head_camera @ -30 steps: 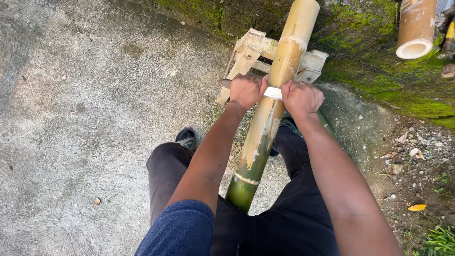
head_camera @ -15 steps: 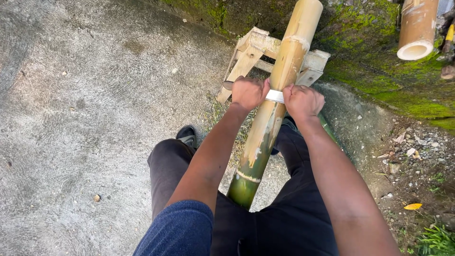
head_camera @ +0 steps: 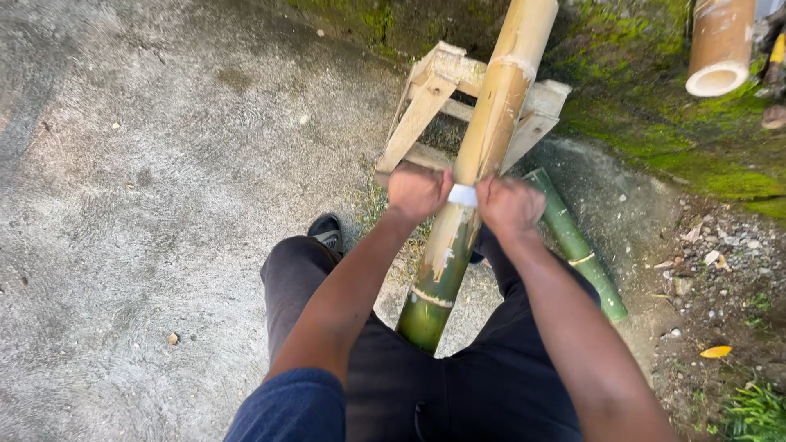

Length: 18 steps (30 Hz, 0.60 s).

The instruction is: Scraping the outer skin of a bamboo pole with a knife to clean and prepare it.

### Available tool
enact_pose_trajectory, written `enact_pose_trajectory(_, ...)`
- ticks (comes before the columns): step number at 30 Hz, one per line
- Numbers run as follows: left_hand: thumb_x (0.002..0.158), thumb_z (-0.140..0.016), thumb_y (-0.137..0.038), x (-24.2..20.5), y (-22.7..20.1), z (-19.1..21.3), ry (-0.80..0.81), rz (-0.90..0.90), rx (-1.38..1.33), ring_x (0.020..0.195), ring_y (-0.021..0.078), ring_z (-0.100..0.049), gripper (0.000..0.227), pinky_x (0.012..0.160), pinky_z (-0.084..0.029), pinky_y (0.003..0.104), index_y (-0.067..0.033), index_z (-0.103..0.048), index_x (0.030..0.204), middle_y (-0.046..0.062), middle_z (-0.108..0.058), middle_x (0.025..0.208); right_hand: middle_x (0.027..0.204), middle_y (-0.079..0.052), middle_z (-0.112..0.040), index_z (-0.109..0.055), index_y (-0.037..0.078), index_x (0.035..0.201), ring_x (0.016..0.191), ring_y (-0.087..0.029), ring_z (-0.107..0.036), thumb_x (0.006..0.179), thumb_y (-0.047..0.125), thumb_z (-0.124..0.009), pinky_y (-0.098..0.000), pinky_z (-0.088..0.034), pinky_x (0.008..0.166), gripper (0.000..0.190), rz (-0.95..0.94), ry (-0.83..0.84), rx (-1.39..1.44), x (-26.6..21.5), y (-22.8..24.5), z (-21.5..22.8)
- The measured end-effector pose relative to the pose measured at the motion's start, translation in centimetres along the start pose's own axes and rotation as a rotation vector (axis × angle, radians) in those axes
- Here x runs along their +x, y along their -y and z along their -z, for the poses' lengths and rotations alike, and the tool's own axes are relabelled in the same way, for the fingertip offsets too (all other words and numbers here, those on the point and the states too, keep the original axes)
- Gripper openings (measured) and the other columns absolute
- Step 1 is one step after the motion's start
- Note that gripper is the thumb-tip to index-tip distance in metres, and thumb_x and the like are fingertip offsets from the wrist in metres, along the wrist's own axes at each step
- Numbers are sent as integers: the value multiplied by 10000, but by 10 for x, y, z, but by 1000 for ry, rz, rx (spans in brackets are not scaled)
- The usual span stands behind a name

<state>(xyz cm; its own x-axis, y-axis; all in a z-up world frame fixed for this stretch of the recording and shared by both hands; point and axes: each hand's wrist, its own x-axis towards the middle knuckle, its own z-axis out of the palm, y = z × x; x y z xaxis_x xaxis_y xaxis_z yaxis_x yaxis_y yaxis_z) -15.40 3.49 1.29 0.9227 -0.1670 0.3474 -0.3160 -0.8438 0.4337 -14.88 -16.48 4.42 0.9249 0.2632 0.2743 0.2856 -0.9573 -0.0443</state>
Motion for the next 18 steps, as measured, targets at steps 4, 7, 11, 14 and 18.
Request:
enact_pose_trajectory(4,1076,-466,-319,-35,-5,17,37,-13,-27,488,228,-591,544,579,-511,412,-150,-617,582,15,-609,538,544,-60,-622,-667,112,573,425,-248,-590,972,242,-615,-396,-472,438,423,47,-52,17,-30,19,15)
enact_pose_trajectory(7,1081,-458,-321,-24,-1,4,49,-32,-35,501,222,-598,555,593,-514,417,-150,-613,576,13,-615,543,585,-66,-633,-671,107,594,470,-254,-600,947,230,-621,-394,-482,468,376,105,-185,54,-20,13,8)
enact_pose_trajectory(11,1034,-430,-369,12,3,-22,-46,-6,100,516,235,-612,532,610,-513,410,-136,-659,614,44,-645,574,603,-64,-645,-683,110,613,464,-247,-598,958,242,-637,-403,-482,468,372,84,-196,33,12,-3,-1)
enact_pose_trajectory(14,1031,-435,-363,23,5,-23,-81,-8,70,540,254,-617,536,637,-518,425,-138,-651,594,42,-645,568,617,-62,-650,-678,114,614,476,-245,-603,965,250,-639,-407,-483,475,378,70,-183,5,17,-6,0)
enact_pose_trajectory(18,1057,-489,-338,-15,2,-6,-30,-69,8,511,244,-600,522,603,-509,414,-130,-644,605,28,-629,548,591,-68,-639,-678,97,604,444,-238,-583,965,227,-641,-405,-469,454,385,63,-105,9,-10,0,1)
